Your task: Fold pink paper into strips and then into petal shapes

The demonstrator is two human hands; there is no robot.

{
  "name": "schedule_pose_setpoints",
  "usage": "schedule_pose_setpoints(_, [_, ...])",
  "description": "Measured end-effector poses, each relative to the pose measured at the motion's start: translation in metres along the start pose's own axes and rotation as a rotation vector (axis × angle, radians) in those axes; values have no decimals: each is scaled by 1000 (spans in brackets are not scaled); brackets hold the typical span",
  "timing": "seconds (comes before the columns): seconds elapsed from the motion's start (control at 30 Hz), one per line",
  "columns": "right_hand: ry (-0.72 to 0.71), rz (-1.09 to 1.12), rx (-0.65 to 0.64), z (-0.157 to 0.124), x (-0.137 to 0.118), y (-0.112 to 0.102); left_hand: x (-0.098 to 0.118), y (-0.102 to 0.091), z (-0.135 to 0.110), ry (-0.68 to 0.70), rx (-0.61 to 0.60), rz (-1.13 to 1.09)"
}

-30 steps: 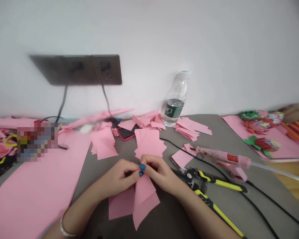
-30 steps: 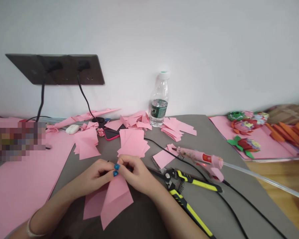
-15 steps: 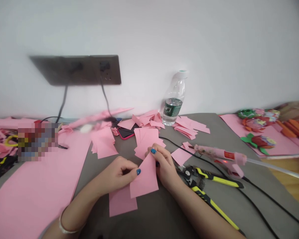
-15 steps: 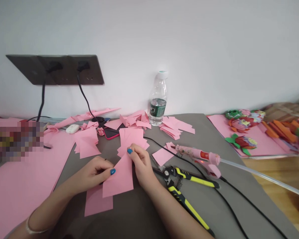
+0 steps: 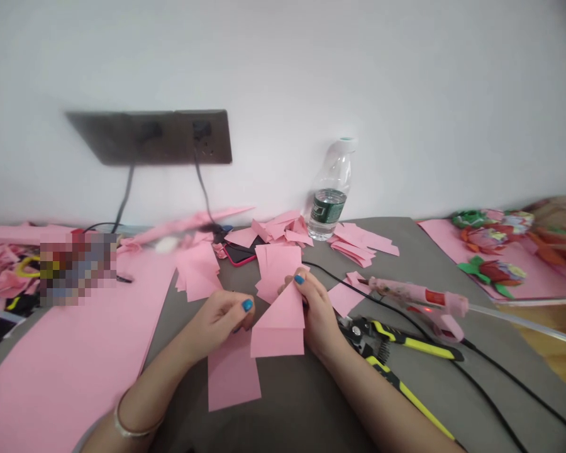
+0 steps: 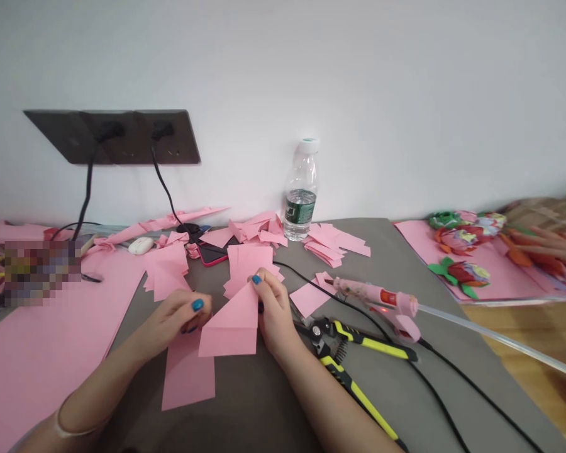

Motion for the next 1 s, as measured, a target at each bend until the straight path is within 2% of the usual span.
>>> schedule_pose_setpoints(0.17, [-58, -83, -38, -3, 2, -2, 2, 7, 1, -19, 5, 82])
schedule_pose_setpoints(0.37, [-63, -168, -175, -4, -7, 10, -3, 2, 1, -37, 199, 105])
schedule_pose_setpoints(0.47, [-68, -216, -188, -4, -10, 14, -4, 0, 2, -42, 246, 97])
schedule_pose_setpoints(0.67, [-85, -286, -126, -1, -4, 9, -8, 0, 4, -40, 266, 74])
schedule_pose_setpoints(0.8, [-92, -327, -102, 0, -1, 6, -10, 3, 5, -47, 222, 40])
schedule_pose_setpoints(1.0, [-145, -366, -132, 3, -4, 10, -11, 8, 4, -78, 235, 67])
Point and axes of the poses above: each hand's wrist, its own z-axis towards the middle knuckle, its own y-axis out of the palm, x = y × z, the point moved 2 cm from there along z, towards the middle knuckle, and after that the axes turned 1 degree about -z, right-handed, at the moved point
